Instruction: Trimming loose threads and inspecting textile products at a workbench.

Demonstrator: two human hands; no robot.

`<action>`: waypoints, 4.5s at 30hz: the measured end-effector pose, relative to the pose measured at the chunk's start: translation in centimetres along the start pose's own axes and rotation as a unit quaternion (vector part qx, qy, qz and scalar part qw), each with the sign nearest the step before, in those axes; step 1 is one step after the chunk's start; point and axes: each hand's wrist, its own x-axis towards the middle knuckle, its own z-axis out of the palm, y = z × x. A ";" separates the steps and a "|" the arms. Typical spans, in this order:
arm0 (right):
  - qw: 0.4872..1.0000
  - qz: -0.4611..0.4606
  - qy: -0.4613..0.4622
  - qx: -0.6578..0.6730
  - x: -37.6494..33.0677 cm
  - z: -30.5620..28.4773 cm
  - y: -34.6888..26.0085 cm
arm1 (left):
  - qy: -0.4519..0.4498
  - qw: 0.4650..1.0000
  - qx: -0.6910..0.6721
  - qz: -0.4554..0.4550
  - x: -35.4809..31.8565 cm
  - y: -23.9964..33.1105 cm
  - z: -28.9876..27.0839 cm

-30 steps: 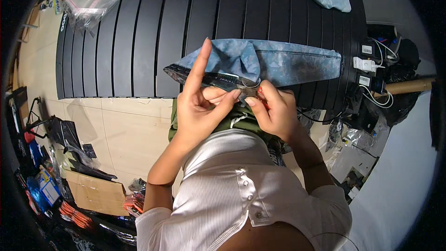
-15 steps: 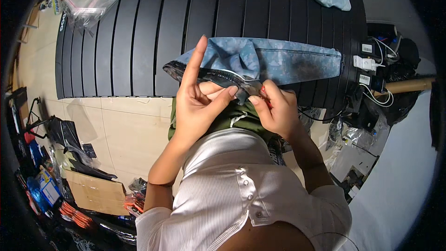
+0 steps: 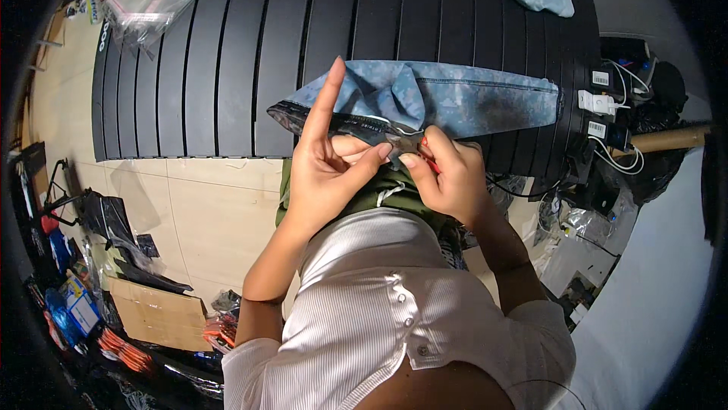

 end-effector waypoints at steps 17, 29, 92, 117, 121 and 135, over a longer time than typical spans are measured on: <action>1.000 0.010 -0.006 0.026 0.0 -0.1 -0.2 | -0.019 0.997 0.072 0.024 -0.3 -0.2 0.0; 1.000 -0.004 0.007 -0.027 -0.2 0.1 0.1 | 0.025 0.998 -0.026 -0.048 0.0 0.6 0.3; 0.999 0.014 -0.024 0.022 -0.1 -0.1 -0.3 | 0.035 0.999 -0.032 0.026 -0.2 0.7 -0.3; 0.999 -0.007 -0.029 0.019 -0.3 -0.5 0.0 | 0.052 0.995 -0.079 0.019 -0.4 0.7 0.5; 0.999 -0.010 -0.013 0.045 -0.1 -0.3 -0.3 | 0.007 0.999 -0.030 0.020 -0.7 0.3 0.2; 0.999 0.009 -0.029 0.026 -0.5 -0.5 -0.2 | 0.009 0.999 -0.035 0.006 -0.5 0.5 0.0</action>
